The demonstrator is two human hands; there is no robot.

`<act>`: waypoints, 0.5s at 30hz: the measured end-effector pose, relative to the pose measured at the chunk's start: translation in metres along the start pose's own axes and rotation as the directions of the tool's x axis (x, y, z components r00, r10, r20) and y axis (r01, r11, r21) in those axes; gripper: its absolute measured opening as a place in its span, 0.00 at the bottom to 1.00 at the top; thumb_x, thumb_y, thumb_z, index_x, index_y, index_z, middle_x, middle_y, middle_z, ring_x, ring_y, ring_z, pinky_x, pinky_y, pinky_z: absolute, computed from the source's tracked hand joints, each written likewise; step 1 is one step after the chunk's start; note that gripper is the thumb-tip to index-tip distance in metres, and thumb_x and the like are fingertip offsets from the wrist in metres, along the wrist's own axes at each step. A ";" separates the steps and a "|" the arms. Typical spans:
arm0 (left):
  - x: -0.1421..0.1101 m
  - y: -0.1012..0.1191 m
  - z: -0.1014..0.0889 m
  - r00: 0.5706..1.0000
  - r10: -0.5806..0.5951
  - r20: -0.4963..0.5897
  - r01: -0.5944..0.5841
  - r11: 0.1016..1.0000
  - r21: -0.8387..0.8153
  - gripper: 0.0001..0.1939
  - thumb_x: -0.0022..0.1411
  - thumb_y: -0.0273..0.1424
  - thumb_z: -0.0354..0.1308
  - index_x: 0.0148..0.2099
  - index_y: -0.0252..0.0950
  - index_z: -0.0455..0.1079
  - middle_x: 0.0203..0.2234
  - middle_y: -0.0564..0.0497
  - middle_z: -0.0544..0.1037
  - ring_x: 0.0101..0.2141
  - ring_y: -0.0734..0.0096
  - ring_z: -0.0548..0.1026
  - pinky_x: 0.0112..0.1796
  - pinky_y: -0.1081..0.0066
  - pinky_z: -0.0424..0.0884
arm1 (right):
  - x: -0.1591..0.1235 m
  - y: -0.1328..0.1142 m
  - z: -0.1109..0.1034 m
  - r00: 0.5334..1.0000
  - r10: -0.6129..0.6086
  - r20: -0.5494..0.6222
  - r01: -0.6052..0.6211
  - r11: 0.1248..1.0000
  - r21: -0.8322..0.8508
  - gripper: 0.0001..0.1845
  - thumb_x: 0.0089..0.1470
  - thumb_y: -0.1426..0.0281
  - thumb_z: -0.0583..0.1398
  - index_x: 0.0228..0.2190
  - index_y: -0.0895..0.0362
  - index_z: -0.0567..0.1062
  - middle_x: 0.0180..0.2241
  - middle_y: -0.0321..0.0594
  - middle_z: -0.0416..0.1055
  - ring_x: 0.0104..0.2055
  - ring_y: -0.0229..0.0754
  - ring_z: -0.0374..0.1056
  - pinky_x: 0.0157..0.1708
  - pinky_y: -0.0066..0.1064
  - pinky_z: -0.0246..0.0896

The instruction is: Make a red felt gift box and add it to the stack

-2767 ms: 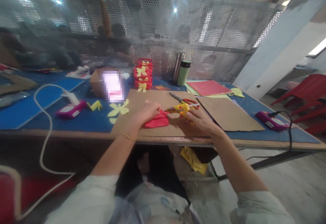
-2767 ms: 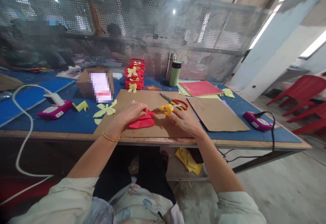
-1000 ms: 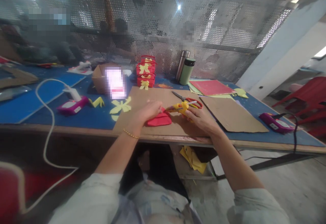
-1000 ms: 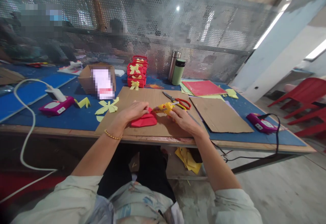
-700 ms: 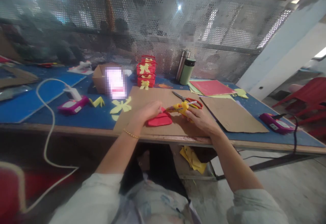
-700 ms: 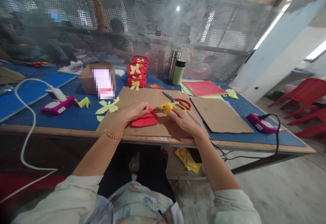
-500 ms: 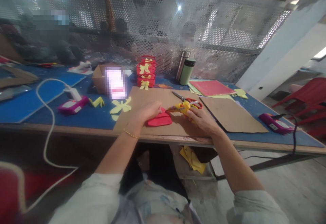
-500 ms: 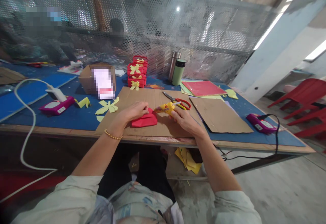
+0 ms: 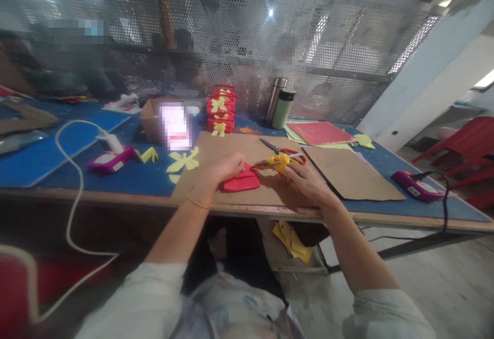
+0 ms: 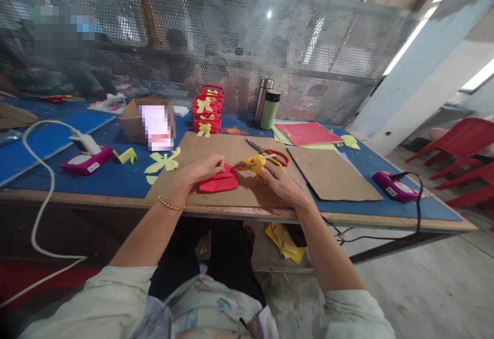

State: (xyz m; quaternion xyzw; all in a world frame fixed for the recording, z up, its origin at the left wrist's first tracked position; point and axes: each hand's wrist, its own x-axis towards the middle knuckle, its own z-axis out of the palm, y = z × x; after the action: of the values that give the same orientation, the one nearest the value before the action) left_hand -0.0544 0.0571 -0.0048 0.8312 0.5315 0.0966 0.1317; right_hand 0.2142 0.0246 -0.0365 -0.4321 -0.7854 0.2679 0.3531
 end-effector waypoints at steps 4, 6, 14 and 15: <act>0.001 0.000 0.000 1.000 -0.014 0.002 0.014 1.000 -0.018 0.12 0.66 0.24 0.54 0.28 0.37 0.63 0.26 0.51 0.72 0.29 0.69 0.67 0.30 0.67 0.56 | -0.001 -0.001 0.000 1.000 -0.006 0.003 0.006 1.000 0.021 0.26 0.67 0.47 0.53 0.37 0.55 0.77 0.33 0.43 0.76 0.31 0.44 0.69 0.32 0.35 0.67; 0.001 -0.001 0.001 1.000 -0.017 0.005 0.018 1.000 -0.019 0.12 0.66 0.25 0.54 0.28 0.37 0.63 0.26 0.51 0.72 0.28 0.69 0.67 0.30 0.67 0.55 | 0.000 -0.002 0.000 1.000 -0.019 0.001 0.019 1.000 0.016 0.26 0.67 0.47 0.53 0.35 0.54 0.76 0.33 0.42 0.76 0.31 0.43 0.69 0.32 0.35 0.67; 0.003 -0.004 0.003 1.000 0.005 -0.006 -0.005 1.000 -0.007 0.11 0.66 0.26 0.55 0.29 0.38 0.64 0.27 0.51 0.72 0.29 0.68 0.68 0.30 0.68 0.56 | 0.000 0.001 -0.002 0.999 -0.032 -0.007 0.032 0.994 -0.100 0.23 0.68 0.51 0.52 0.32 0.53 0.76 0.31 0.41 0.74 0.32 0.45 0.68 0.34 0.36 0.66; 0.003 -0.005 0.004 1.000 0.005 -0.003 -0.005 1.000 -0.011 0.11 0.66 0.26 0.55 0.30 0.38 0.63 0.27 0.51 0.72 0.29 0.68 0.68 0.30 0.68 0.56 | 0.000 0.002 -0.003 0.999 -0.039 -0.016 0.036 0.992 -0.120 0.22 0.68 0.52 0.52 0.32 0.53 0.76 0.31 0.41 0.74 0.32 0.45 0.68 0.34 0.37 0.65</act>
State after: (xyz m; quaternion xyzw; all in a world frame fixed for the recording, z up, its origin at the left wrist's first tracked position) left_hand -0.0561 0.0618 -0.0096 0.8317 0.5289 0.1010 0.1351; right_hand 0.2177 0.0256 -0.0361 -0.4401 -0.8048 0.2095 0.3387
